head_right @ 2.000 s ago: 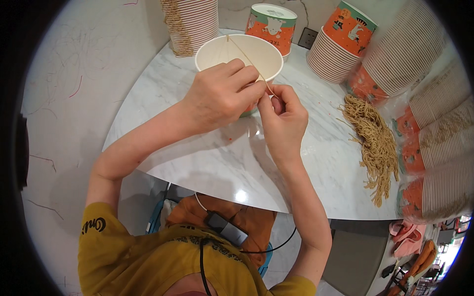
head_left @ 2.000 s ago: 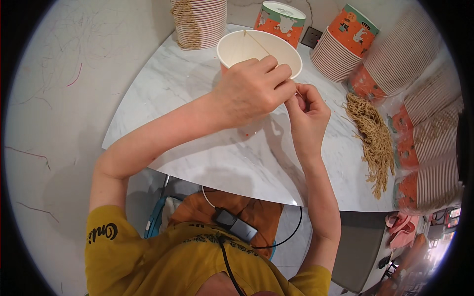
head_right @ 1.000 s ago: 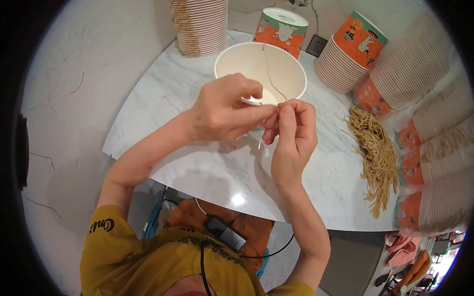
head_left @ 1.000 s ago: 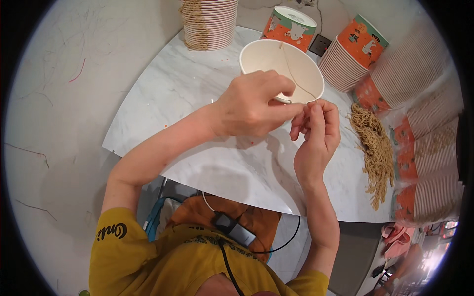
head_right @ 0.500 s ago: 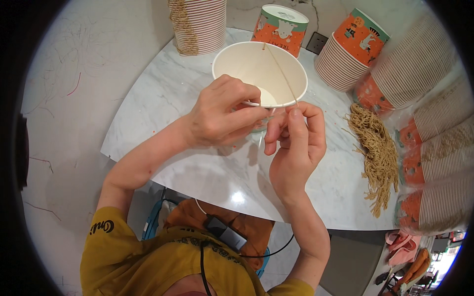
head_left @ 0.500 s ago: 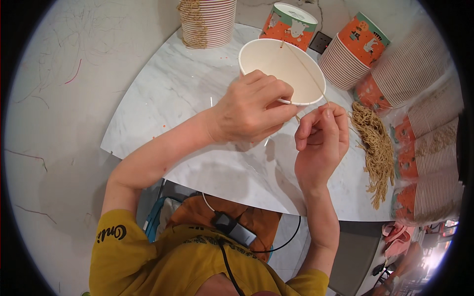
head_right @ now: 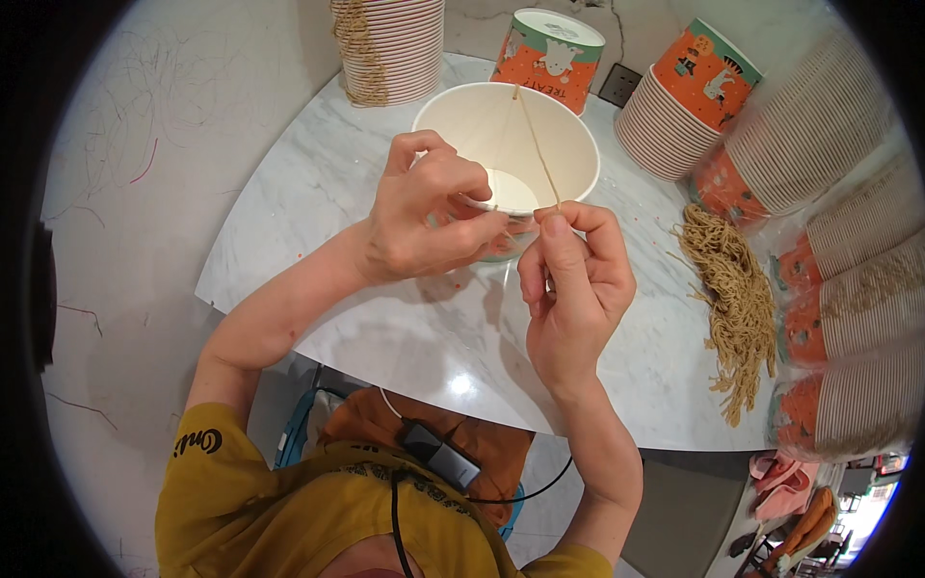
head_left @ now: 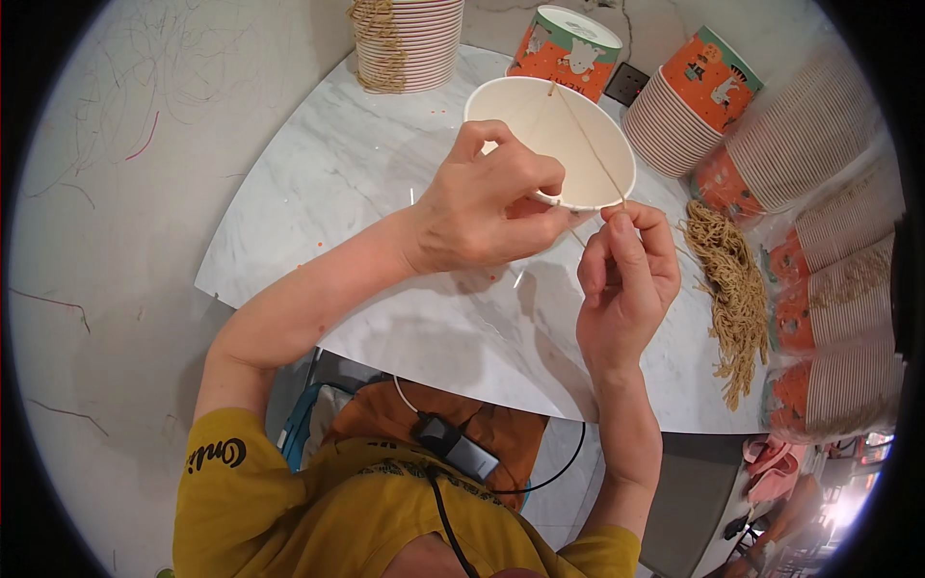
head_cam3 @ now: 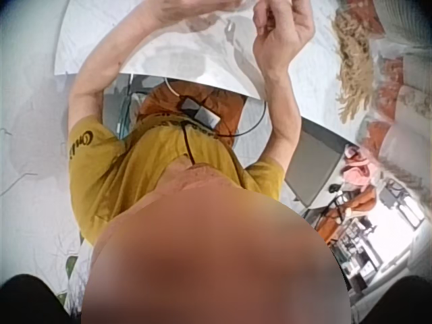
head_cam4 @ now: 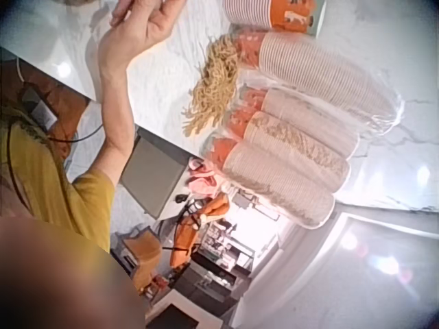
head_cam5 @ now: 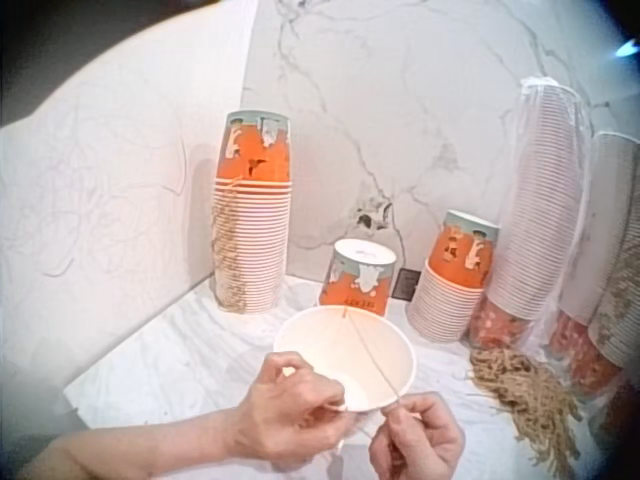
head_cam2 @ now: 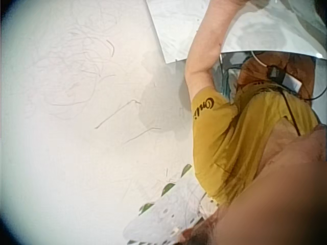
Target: Attaching a string handle to a paper bucket.
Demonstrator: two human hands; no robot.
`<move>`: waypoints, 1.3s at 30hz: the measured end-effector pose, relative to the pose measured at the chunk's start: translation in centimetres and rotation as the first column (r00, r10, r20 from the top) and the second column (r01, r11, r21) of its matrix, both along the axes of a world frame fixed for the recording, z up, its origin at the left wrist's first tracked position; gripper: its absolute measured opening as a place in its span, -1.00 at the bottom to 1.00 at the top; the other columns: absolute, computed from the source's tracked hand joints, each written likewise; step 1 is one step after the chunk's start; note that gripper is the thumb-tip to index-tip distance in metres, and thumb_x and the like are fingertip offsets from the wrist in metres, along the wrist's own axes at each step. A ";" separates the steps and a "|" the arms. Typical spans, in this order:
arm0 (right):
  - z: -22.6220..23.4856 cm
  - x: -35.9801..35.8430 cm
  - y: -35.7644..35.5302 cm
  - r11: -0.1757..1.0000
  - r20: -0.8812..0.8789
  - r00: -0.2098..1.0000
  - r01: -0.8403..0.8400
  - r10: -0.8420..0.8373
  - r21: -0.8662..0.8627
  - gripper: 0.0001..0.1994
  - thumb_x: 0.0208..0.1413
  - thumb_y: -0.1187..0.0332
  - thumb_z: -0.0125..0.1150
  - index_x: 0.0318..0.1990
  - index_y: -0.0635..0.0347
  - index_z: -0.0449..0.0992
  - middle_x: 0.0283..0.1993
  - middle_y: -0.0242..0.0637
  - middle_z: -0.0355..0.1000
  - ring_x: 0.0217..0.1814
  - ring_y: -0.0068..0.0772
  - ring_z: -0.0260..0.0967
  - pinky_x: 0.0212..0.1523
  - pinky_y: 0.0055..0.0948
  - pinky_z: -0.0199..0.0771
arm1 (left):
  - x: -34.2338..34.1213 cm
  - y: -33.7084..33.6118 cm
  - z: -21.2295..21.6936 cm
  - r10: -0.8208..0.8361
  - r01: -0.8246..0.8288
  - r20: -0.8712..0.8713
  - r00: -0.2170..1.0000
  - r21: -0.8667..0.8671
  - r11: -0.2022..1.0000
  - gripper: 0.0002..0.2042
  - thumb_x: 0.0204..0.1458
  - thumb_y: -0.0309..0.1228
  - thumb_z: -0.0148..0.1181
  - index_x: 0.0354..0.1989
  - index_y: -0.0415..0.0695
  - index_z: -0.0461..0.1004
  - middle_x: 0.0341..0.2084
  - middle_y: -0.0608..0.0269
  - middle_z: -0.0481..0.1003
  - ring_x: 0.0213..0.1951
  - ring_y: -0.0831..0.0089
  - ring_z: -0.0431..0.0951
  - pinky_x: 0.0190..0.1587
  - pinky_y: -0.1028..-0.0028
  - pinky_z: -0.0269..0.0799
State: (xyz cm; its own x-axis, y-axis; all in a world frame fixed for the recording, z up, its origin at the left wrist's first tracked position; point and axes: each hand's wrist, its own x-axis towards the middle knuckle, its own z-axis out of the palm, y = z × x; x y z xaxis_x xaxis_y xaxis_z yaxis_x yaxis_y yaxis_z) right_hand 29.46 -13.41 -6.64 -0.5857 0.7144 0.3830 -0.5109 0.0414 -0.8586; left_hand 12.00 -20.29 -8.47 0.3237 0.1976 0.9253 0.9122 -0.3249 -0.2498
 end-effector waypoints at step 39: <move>-1.7 -1.0 -0.7 0.994 0.148 0.983 -0.105 0.106 -0.014 -0.88 0.32 0.43 0.00 -0.28 0.26 0.39 -0.54 -0.34 0.37 -0.58 -0.61 0.23 -0.53 -0.61 0.20 | 1.3 -1.7 1.7 0.391 0.865 0.791 -0.470 0.325 0.382 -0.93 0.14 -0.47 0.16 -0.31 -0.20 0.48 -0.57 0.52 0.34 -0.64 0.78 0.12 -0.61 0.69 -0.03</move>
State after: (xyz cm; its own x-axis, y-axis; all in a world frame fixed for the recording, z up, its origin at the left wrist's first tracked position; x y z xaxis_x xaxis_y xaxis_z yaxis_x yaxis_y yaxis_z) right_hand 28.42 -14.12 -8.35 -0.7081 0.6474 0.2819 -0.3788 -0.0113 -0.9254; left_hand 13.34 -21.98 -6.77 -0.1433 0.9768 -0.1589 -0.6663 0.0235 0.7453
